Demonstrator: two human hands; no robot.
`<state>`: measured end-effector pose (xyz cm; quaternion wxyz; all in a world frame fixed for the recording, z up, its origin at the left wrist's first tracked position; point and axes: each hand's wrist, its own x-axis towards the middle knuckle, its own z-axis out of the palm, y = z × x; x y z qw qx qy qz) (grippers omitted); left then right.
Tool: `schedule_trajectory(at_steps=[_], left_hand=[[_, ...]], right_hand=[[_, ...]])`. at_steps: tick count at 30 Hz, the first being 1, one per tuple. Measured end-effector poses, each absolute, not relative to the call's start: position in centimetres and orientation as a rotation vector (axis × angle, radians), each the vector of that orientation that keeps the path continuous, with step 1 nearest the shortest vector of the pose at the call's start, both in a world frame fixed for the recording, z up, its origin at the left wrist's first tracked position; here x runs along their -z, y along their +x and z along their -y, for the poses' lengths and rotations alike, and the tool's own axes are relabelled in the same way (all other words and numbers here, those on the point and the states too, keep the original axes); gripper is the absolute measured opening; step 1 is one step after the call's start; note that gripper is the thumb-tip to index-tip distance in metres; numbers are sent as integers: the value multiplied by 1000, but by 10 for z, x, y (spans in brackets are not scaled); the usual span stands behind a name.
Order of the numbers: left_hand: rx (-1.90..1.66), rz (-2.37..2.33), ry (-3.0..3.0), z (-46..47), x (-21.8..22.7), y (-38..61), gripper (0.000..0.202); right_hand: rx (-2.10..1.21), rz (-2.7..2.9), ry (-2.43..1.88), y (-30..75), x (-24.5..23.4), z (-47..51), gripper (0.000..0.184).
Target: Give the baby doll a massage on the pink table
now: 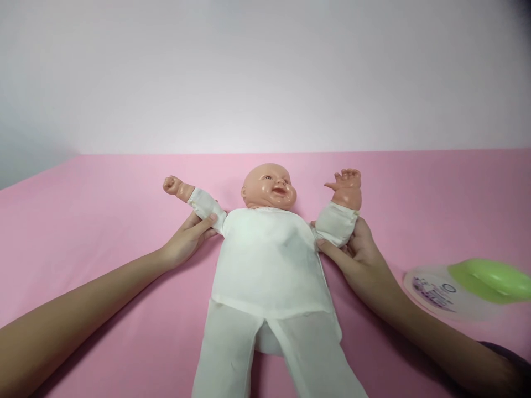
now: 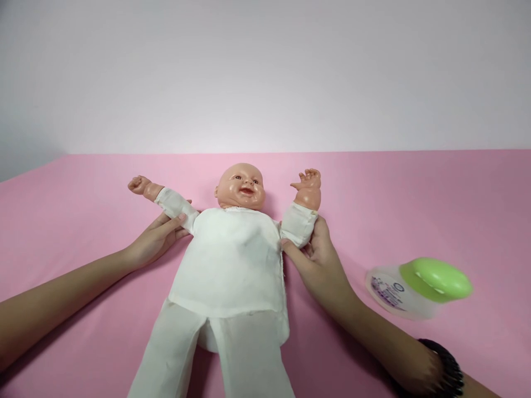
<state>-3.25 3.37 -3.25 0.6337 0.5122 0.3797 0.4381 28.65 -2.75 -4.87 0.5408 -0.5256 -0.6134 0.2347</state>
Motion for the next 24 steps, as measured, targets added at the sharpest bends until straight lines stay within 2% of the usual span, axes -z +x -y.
schedule_trajectory(at_steps=[6,24], left_hand=[[-997,-869,1174,-34,32,-33,36],[-1000,-864,1175,-34,34,-33,32]], right_hand=[[-686,1370,-1258,285,46,28,37],[-659,1387,-1296,285,45,29,34]])
